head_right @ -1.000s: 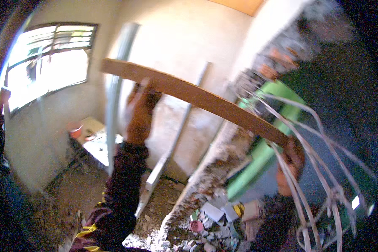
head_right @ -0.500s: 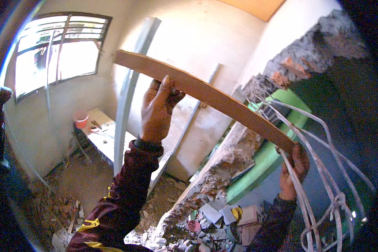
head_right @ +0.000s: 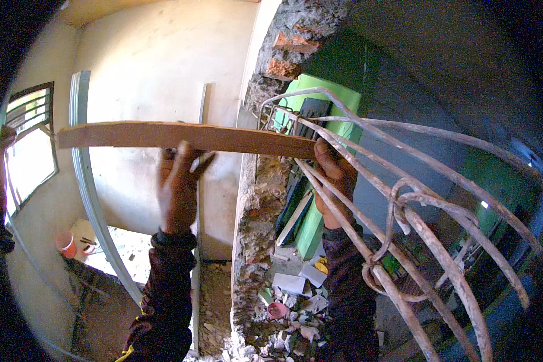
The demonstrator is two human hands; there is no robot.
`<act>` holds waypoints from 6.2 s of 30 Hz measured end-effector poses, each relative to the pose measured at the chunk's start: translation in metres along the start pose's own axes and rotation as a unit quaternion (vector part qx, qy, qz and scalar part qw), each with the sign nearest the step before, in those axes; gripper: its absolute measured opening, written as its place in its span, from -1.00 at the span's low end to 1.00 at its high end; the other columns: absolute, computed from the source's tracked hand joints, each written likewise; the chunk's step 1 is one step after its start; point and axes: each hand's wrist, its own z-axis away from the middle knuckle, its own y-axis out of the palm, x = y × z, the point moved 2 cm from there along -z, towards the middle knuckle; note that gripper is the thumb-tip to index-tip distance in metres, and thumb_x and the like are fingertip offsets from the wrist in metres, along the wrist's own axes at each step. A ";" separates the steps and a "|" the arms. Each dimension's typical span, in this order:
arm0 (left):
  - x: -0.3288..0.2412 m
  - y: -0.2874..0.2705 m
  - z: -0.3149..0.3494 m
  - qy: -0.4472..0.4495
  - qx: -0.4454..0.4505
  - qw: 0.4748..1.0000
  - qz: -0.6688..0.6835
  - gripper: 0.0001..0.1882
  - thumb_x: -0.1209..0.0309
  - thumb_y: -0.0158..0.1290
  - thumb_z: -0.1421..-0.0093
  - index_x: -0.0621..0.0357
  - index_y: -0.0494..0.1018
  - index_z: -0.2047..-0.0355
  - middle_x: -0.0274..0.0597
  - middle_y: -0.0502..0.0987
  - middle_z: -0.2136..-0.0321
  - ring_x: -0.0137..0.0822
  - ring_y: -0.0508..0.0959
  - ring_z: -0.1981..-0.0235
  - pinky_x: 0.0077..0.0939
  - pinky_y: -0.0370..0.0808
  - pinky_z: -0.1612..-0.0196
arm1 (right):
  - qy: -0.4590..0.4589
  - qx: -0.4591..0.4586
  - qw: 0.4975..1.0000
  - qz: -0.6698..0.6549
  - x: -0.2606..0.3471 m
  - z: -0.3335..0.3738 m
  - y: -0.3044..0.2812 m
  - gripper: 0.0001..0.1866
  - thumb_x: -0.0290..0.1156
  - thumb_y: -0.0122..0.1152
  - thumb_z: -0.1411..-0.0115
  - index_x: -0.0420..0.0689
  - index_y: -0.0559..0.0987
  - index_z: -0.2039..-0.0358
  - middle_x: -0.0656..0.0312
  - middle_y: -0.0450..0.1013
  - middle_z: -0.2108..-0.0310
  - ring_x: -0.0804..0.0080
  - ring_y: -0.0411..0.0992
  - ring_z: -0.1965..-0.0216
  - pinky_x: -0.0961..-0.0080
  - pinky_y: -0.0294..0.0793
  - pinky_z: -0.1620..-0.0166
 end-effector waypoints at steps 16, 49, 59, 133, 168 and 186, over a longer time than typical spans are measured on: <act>0.067 0.076 0.012 -0.027 0.127 0.991 0.033 -0.41 0.38 0.13 -0.28 0.27 0.18 -0.25 -0.09 0.46 0.00 -0.27 0.51 -0.01 -0.38 0.49 -0.08 | 0.005 -0.008 1.000 0.011 0.004 0.002 -0.014 -0.70 -0.30 0.23 -0.27 -0.29 0.54 0.15 0.15 0.51 0.31 0.51 0.50 0.32 0.53 0.63 0.32; 0.083 0.085 -0.004 -0.093 0.071 0.993 0.003 -0.67 0.42 0.29 -0.13 0.26 0.51 0.11 -0.20 0.61 0.27 -0.43 0.58 0.29 -0.55 0.54 0.21 | -0.117 -0.059 0.981 0.141 -0.011 0.016 -0.072 -0.63 -0.21 0.09 -0.36 -0.17 0.49 -0.05 0.41 0.26 0.52 0.68 0.21 0.56 0.72 0.18 0.54; 0.077 0.083 -0.004 -0.095 0.109 0.989 0.019 -0.63 0.41 0.29 -0.13 0.28 0.49 0.09 -0.15 0.60 0.24 -0.39 0.60 0.28 -0.50 0.58 0.20 | 0.189 -0.211 0.959 0.030 -0.051 0.215 -0.112 -0.65 -0.31 0.05 -0.30 -0.26 0.47 0.00 0.41 0.22 0.64 0.71 0.08 0.75 0.69 0.05 0.69; 0.084 0.074 -0.020 -0.111 0.166 0.979 -0.046 -0.68 0.43 0.31 -0.09 0.30 0.55 0.16 -0.19 0.63 0.27 -0.39 0.61 0.25 -0.45 0.57 0.18 | 0.171 -0.164 0.955 -0.177 -0.044 0.081 -0.048 -0.63 -0.40 0.00 -0.33 0.06 0.39 -0.15 0.48 0.09 0.58 0.70 0.02 0.63 0.66 0.07 0.60; 0.076 0.084 -0.018 -0.145 0.183 0.968 -0.095 -0.54 0.17 0.19 -0.21 0.32 0.56 0.06 -0.15 0.61 0.17 -0.35 0.58 0.15 -0.44 0.49 0.02 | 0.025 -0.020 0.999 0.033 -0.039 0.030 -0.047 -0.79 -0.17 0.11 -0.36 0.00 0.43 0.33 0.44 0.19 0.63 0.71 0.07 0.73 0.69 0.09 0.66; 0.071 0.086 -0.018 -0.077 0.200 0.975 -0.053 -0.66 0.30 0.28 -0.16 0.32 0.58 0.18 -0.18 0.60 0.24 -0.41 0.58 0.23 -0.51 0.54 0.19 | 0.042 -0.039 0.998 -0.040 -0.025 0.031 -0.031 -0.73 -0.24 0.14 -0.33 0.02 0.37 0.50 0.46 0.14 0.66 0.68 0.08 0.74 0.69 0.06 0.69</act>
